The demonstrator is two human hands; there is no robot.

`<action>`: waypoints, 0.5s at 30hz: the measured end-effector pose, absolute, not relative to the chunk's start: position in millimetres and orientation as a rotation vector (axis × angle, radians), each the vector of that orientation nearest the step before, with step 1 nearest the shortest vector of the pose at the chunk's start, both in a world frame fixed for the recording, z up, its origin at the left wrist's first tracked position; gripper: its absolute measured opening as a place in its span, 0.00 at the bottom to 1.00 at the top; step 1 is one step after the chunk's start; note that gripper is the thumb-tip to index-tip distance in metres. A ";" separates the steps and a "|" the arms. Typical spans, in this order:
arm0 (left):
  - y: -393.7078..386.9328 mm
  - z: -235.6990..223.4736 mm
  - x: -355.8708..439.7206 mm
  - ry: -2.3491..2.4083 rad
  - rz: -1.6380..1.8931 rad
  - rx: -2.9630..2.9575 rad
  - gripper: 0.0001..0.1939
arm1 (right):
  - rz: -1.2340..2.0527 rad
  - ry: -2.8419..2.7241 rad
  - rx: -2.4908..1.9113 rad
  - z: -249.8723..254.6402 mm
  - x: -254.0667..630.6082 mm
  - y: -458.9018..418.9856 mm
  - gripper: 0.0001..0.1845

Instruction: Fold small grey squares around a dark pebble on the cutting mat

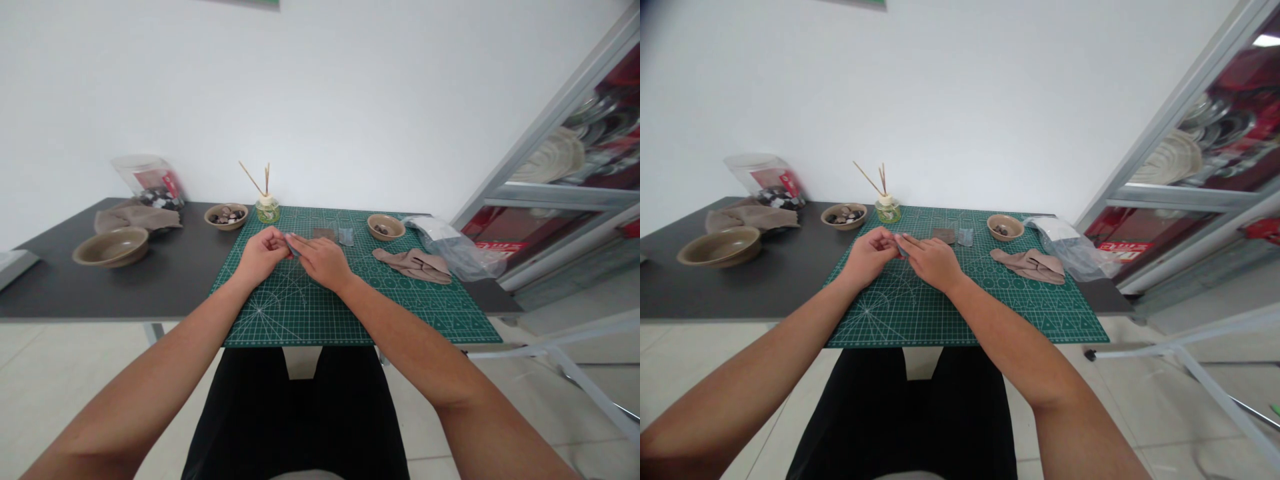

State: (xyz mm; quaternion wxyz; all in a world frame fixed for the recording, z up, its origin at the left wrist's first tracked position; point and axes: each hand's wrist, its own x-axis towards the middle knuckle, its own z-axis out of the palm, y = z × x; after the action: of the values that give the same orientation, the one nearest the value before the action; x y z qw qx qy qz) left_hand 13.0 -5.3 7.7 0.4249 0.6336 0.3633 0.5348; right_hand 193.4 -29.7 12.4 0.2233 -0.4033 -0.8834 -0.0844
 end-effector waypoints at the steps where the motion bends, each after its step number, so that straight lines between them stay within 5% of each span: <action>1: -5.8 8.3 12.9 0.920 1.354 1.607 0.07 | -0.233 -2.437 -1.117 12.2 193.9 -29.3 0.27; 15: -7.9 10.3 14.1 0.892 1.349 1.606 0.08 | -0.251 -2.409 -1.155 11.9 193.3 -29.0 0.27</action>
State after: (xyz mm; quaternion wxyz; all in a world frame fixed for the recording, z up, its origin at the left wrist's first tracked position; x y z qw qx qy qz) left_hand 14.1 -7.9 10.3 0.4179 0.6401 0.3554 0.5379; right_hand 193.3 -29.0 11.9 0.2269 -0.4193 -0.8743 -0.0912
